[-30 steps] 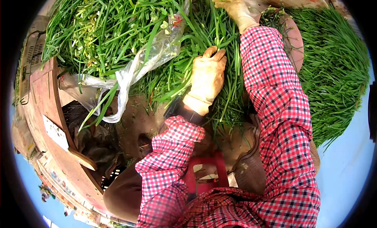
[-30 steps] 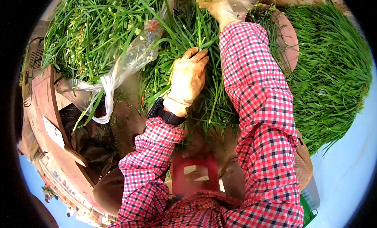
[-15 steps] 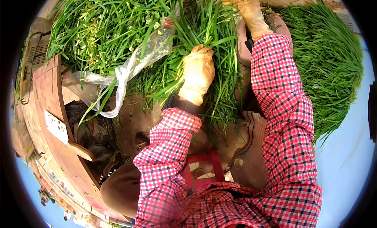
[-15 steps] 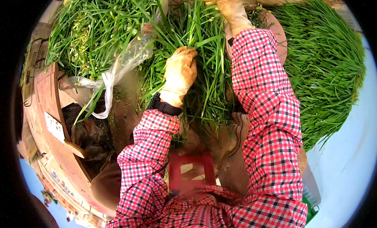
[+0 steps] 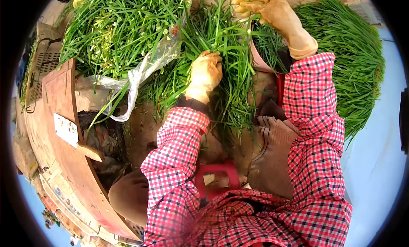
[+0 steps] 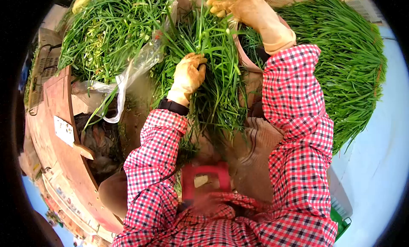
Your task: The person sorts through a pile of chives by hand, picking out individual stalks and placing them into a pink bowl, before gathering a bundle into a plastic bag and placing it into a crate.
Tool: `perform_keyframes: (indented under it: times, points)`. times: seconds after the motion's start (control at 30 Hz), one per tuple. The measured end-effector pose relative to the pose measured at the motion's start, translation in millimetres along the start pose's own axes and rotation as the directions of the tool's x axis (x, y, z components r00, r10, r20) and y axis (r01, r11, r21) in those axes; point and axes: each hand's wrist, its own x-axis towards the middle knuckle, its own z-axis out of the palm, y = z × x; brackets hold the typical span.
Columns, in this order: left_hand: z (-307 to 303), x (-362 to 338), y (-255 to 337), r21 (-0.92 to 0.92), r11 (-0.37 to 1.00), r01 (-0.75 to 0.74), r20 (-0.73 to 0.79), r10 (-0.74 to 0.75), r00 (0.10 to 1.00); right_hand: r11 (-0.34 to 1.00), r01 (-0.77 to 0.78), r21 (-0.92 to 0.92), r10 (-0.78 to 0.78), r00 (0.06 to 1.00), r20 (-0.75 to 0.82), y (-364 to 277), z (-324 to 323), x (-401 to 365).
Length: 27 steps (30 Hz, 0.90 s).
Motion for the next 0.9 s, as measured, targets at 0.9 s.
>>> perform_keyframes:
  times: [0.9]
  points:
    - [13.7,2.9,111.2,-0.610,0.746,0.267,-0.009,-0.343,0.939,1.000,0.005,0.013,0.002,0.891,-0.453,-71.5,82.5,-37.6]
